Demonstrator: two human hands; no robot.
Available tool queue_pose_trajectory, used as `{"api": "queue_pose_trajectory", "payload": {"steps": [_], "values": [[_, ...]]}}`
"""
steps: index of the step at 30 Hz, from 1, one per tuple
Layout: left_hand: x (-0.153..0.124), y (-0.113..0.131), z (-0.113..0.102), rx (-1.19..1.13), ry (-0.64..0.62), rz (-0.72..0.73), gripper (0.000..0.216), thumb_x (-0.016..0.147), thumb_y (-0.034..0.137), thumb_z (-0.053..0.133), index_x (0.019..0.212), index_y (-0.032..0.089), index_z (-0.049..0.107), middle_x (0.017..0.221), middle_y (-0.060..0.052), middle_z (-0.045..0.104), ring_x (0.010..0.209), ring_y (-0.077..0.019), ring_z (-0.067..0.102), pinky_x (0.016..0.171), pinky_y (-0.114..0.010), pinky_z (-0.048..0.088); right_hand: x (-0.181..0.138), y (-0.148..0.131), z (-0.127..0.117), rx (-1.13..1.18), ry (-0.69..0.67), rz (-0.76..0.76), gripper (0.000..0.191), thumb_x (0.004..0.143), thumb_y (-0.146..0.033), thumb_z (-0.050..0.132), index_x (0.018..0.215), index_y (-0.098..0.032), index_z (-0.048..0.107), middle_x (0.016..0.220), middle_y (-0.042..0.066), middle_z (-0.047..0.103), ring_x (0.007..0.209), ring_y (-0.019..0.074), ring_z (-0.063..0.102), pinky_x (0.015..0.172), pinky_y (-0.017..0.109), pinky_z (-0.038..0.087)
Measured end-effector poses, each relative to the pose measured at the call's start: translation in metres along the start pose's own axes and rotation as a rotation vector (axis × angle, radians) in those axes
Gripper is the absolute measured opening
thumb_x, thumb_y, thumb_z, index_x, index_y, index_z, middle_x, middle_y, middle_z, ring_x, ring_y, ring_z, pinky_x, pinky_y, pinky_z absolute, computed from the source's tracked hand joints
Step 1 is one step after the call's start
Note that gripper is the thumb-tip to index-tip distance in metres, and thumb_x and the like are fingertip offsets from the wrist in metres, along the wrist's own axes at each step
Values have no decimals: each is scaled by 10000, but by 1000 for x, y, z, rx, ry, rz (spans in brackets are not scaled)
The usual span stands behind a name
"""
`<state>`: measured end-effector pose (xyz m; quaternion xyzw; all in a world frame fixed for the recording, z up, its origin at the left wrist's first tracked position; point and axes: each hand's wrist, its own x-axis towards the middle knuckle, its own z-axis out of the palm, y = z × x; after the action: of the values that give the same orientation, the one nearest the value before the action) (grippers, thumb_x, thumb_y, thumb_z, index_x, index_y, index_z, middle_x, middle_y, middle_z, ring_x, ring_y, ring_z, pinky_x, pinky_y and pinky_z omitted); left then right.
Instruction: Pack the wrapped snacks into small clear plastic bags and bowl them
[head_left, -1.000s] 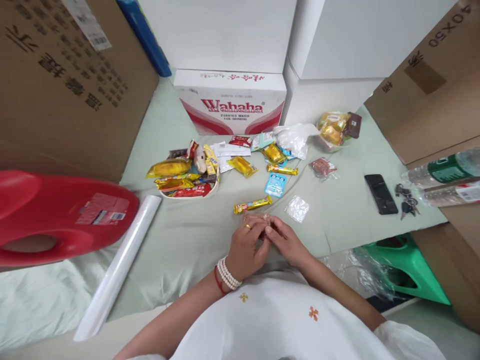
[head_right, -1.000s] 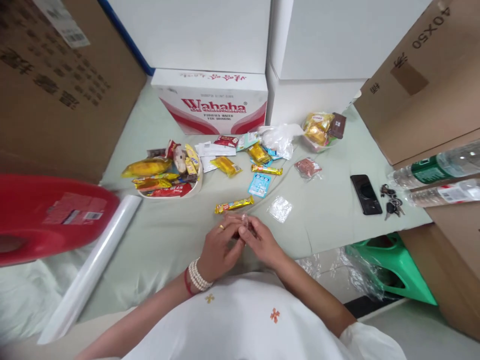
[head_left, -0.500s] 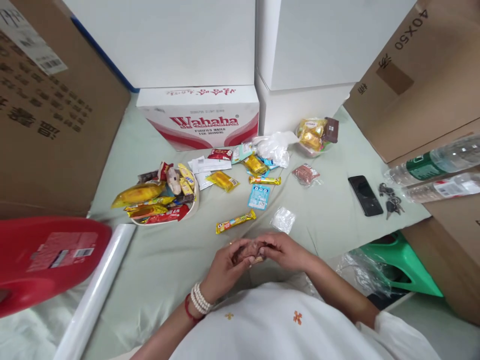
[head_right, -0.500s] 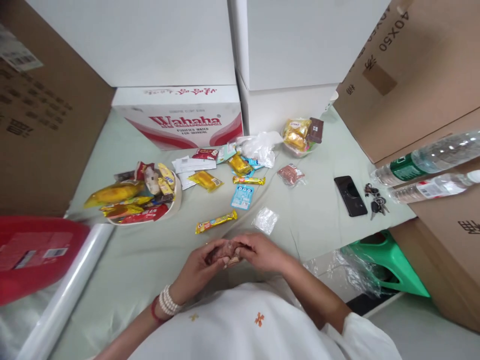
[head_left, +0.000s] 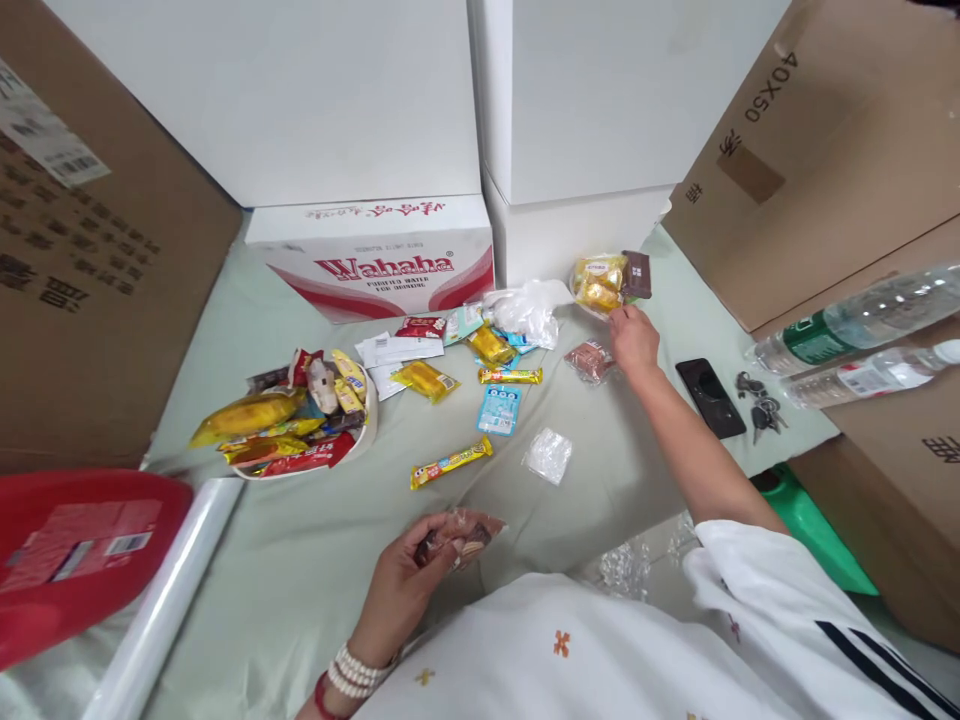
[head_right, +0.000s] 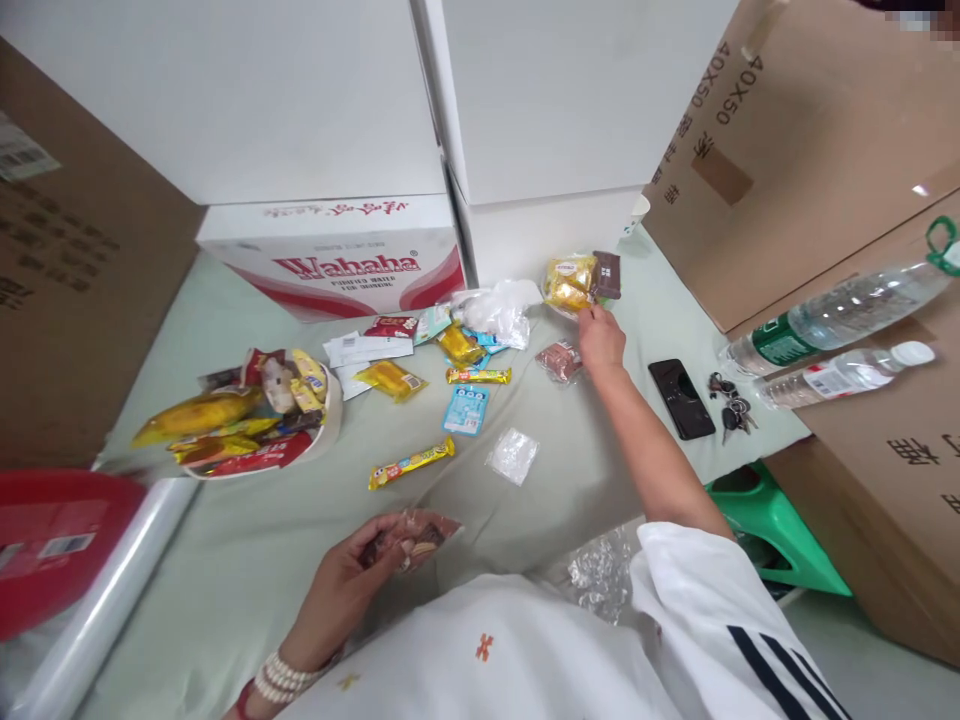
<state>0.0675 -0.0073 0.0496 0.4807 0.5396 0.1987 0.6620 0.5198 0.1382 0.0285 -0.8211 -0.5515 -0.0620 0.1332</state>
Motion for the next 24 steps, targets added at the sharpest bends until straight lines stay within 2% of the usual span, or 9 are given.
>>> {"api": "queue_pose_trajectory", "payload": {"steps": [7,11,13,16,20,22,24], "values": [[-4,2,-14,-47,114,-15,499,691,576,830,1011,197,780,1076,-125,814,995,-332,772,858,-416,639,-18,69,-2,37,104,15,243,952,-191,448,992,-199,687,1070,127,671,990,284,532,916,400,445],[-3,1,-25,33,206,-11,525,692,608,816,1023,202,796,1114,-122,806,1040,-330,754,897,-406,624,-9,107,-8,50,137,61,193,927,-163,458,927,-197,648,1014,112,647,979,271,521,943,401,431],[-1,-3,-30,81,306,6,539,682,647,802,996,209,803,1157,-113,794,1119,-332,724,936,-389,605,3,118,-10,59,138,83,180,922,-143,450,900,-188,623,1006,117,632,984,268,512,948,404,421],[3,-7,-33,62,412,-12,567,623,673,825,962,219,798,1091,-88,804,1058,-316,732,884,-362,608,29,126,-12,143,123,154,152,896,-107,469,854,-190,588,1009,122,613,1006,261,490,966,404,396],[6,0,-27,-78,401,-47,535,581,618,883,923,222,770,939,-48,808,877,-257,740,772,-316,605,61,124,-18,227,98,212,156,872,-78,509,851,-202,600,1105,137,616,1046,252,476,1003,403,369],[8,9,-19,-146,392,-20,489,577,577,905,865,215,747,902,-39,796,855,-240,730,745,-303,598,63,113,-24,250,124,236,180,866,-79,526,934,-199,641,1254,147,593,1067,253,495,1024,419,368],[12,21,-8,-207,347,-1,461,599,555,907,840,205,725,897,-47,791,858,-239,729,749,-316,599,46,92,-32,271,186,251,233,887,-124,538,1065,-193,672,1373,149,550,1119,273,524,1048,450,375]]}}
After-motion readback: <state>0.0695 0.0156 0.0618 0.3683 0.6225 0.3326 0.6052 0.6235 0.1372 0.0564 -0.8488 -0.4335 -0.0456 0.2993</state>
